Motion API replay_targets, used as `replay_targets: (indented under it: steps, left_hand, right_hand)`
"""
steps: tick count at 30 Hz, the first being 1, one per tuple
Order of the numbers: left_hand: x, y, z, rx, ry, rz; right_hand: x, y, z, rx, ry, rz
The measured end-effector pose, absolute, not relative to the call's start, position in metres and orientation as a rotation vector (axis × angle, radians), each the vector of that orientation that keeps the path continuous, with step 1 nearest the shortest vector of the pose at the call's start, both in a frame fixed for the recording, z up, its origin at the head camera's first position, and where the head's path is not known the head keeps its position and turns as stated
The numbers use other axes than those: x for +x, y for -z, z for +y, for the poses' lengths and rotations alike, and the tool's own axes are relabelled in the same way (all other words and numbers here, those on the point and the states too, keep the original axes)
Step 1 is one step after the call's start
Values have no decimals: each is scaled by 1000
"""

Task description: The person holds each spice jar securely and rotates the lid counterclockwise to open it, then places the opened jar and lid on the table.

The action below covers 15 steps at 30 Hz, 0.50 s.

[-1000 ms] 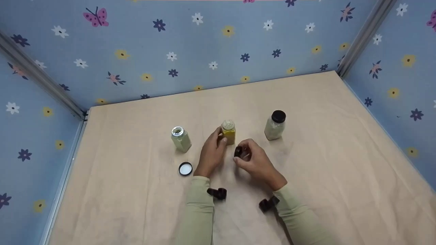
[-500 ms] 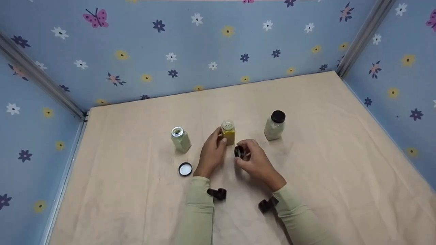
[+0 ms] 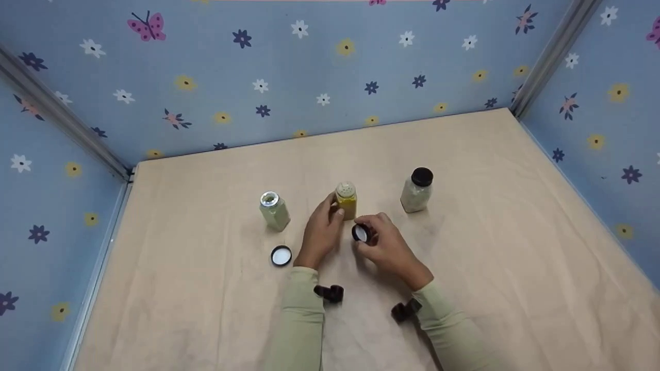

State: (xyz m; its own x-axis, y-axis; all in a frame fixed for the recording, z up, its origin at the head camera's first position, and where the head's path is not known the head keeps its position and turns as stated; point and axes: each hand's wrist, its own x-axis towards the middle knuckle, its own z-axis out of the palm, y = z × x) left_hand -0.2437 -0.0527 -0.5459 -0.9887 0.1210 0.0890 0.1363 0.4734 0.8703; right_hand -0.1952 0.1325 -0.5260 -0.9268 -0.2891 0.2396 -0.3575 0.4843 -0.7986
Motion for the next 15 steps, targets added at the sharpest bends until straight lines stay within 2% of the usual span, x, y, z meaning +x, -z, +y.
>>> replay_targets:
  steps: [15]
  left_hand:
    - [-243,546,-53,-214,1596,-2682]
  right_hand:
    - [-194,526,133,622,-1364,-2758]
